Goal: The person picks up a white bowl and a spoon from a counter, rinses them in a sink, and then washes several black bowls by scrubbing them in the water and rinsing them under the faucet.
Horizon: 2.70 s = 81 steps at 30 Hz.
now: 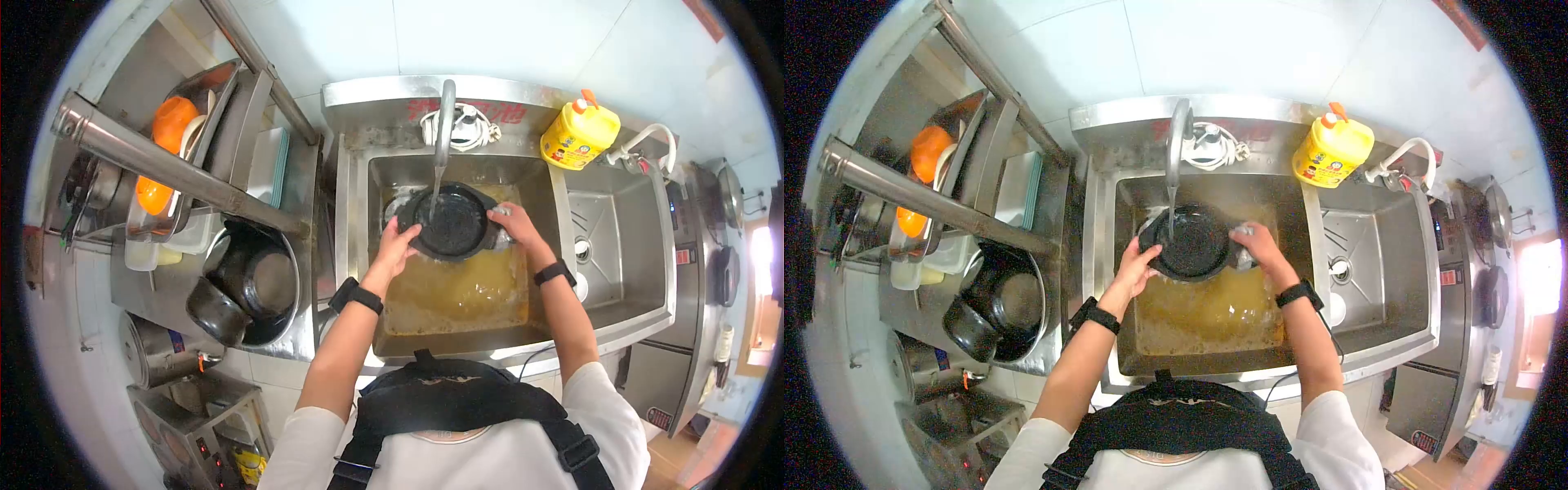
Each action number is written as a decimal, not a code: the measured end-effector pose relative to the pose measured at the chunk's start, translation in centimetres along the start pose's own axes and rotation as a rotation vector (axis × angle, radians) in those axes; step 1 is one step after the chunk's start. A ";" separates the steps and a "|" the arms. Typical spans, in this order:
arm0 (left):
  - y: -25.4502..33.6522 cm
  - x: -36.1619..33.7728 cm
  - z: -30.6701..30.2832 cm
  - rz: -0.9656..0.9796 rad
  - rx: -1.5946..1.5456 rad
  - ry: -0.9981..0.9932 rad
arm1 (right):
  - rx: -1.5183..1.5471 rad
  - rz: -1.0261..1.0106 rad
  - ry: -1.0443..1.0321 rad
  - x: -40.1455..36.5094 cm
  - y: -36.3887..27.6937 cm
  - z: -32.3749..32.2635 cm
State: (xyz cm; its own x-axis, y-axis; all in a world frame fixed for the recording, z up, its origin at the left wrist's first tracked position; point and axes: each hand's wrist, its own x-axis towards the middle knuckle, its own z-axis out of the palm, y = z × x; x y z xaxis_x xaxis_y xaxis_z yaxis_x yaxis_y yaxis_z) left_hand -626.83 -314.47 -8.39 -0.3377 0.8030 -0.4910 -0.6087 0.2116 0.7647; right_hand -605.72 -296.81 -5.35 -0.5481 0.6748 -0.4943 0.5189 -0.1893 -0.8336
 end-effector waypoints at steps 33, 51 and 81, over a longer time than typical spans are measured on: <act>-1.4 -4.3 2.2 0.207 -0.048 -0.020 | -0.609 -0.696 0.436 1.6 -1.2 5.1; -5.4 2.5 1.6 -0.022 0.045 0.302 | 0.522 -0.571 0.103 -5.2 -4.6 8.2; -6.9 0.1 1.4 -1.063 -0.729 -0.345 | 0.114 -0.532 0.157 3.8 -3.3 9.2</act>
State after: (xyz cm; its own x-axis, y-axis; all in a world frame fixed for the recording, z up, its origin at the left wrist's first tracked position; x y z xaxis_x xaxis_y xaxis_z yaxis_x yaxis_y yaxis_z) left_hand -621.61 -315.07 -13.10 0.6692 0.5562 -0.4927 -0.7397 0.5615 -0.3708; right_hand -615.57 -300.14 -6.72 -0.6059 0.7947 0.0364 0.1192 0.1360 -0.9835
